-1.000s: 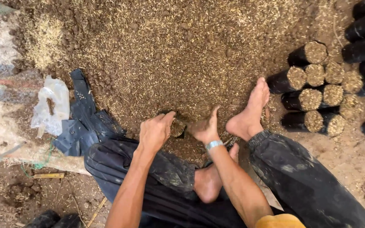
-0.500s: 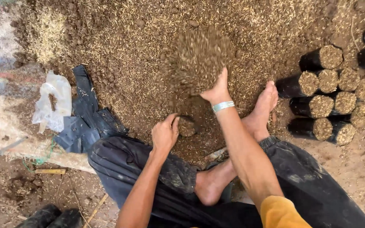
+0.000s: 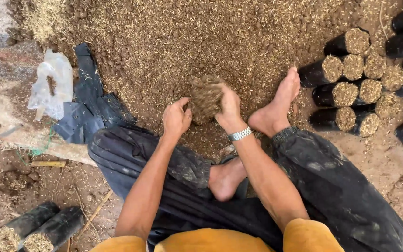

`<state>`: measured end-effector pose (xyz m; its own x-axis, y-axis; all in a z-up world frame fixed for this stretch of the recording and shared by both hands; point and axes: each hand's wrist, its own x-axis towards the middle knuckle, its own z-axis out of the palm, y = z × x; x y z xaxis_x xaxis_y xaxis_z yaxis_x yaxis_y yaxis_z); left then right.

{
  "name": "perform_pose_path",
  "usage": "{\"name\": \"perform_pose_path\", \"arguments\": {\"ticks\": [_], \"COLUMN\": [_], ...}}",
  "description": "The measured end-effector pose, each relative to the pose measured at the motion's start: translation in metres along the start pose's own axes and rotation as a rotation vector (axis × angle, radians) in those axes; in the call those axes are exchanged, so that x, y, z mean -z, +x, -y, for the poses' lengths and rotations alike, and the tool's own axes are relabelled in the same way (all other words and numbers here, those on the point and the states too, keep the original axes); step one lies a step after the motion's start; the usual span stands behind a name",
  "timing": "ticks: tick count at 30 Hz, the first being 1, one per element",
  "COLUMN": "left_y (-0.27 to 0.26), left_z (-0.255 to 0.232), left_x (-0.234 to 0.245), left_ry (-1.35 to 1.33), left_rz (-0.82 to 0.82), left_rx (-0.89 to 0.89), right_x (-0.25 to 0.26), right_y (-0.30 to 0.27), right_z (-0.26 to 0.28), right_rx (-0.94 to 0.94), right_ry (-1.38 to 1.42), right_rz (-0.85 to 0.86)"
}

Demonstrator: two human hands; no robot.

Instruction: Filling small black plastic nursery bags with a soil and rice husk mixture by hand.

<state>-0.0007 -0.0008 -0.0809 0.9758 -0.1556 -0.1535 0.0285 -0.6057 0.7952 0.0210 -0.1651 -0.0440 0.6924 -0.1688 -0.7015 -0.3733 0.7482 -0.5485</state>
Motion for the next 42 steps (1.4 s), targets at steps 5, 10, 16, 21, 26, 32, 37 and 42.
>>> {"name": "perform_pose_path", "arguments": {"ticks": [5, 10, 16, 21, 26, 32, 37, 42], "left_y": [0.013, -0.002, 0.003, 0.000, -0.002, -0.003, -0.010, -0.005], "left_z": [0.057, 0.019, 0.014, -0.001, -0.016, 0.019, 0.007, 0.045], "left_x": [-0.024, 0.003, 0.007, 0.022, 0.031, 0.007, 0.024, 0.000], "left_ry": [0.046, 0.138, 0.225, 0.068, -0.100, 0.304, 0.267, 0.256], "left_rz": [-0.010, -0.010, 0.052, 0.078, 0.108, 0.000, -0.002, 0.026], "left_rx": [0.054, -0.049, -0.095, 0.039, 0.136, -0.178, -0.174, -0.201], "right_x": [-0.003, 0.028, 0.045, 0.039, 0.027, 0.034, -0.012, 0.014], "right_y": [-0.041, -0.009, 0.008, 0.002, -0.012, -0.014, -0.075, -0.016], "right_z": [0.011, 0.002, -0.021, -0.011, 0.000, 0.000, 0.017, -0.046], "right_rx": [0.343, 0.299, 0.488, 0.604, 0.516, 0.653, 0.746, 0.826], "right_ry": [-1.298, -1.670, -1.862, -1.842, -1.820, -1.817, -1.983, -2.154], "right_rz": [0.066, 0.062, 0.117, 0.097, 0.122, 0.084, 0.132, 0.203]}}
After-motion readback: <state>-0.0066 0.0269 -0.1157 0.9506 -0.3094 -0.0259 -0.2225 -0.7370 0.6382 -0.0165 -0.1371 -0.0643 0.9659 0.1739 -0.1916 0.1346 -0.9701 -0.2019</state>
